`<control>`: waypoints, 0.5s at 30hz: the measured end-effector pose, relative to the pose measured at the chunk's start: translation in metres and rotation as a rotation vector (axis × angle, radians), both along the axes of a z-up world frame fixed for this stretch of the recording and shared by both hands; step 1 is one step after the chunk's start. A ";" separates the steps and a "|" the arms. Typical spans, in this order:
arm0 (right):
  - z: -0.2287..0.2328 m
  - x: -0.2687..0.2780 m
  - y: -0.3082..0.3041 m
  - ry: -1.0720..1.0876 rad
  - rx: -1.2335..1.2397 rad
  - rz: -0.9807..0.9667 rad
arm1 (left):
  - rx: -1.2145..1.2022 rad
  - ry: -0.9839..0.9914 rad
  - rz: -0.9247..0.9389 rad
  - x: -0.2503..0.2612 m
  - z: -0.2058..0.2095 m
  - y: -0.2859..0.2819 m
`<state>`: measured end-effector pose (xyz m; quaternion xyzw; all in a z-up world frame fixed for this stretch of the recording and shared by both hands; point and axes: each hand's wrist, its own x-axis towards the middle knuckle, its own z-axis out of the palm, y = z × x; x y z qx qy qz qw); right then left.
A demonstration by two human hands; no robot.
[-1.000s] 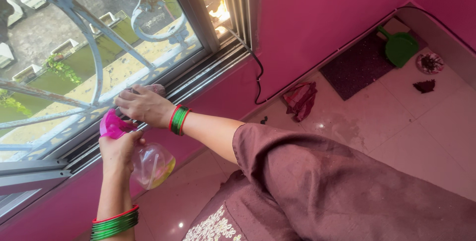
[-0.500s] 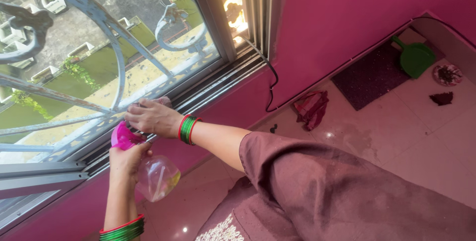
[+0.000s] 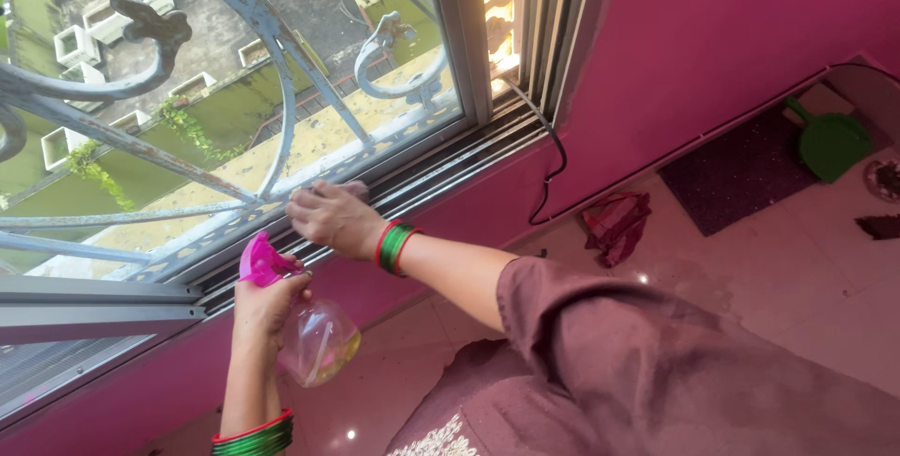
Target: The person cleans a window frame by spraying liquid from a pink bottle and wiping the surface with a cloth.
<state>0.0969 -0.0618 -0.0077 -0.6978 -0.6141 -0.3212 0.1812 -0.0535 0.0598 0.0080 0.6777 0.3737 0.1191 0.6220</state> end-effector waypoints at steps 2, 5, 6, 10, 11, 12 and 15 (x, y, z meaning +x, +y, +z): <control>0.000 -0.005 0.013 -0.017 -0.023 -0.016 | 0.014 0.004 0.010 0.002 0.006 -0.006; -0.004 -0.011 0.026 -0.009 -0.055 0.011 | 0.021 0.025 0.017 0.006 0.010 -0.010; -0.006 -0.011 0.026 -0.042 -0.026 0.015 | 0.017 0.036 0.018 0.008 0.009 -0.011; -0.007 -0.005 0.012 -0.105 0.118 -0.040 | 0.022 0.087 0.031 0.012 0.008 -0.008; -0.007 -0.003 0.004 -0.110 0.120 -0.039 | 0.016 0.049 0.004 0.012 0.008 -0.006; -0.007 0.000 -0.008 -0.067 0.090 -0.041 | 0.009 0.011 -0.023 0.012 0.009 -0.004; 0.001 -0.001 -0.017 -0.001 0.067 -0.073 | 0.024 0.024 -0.008 0.009 0.012 -0.003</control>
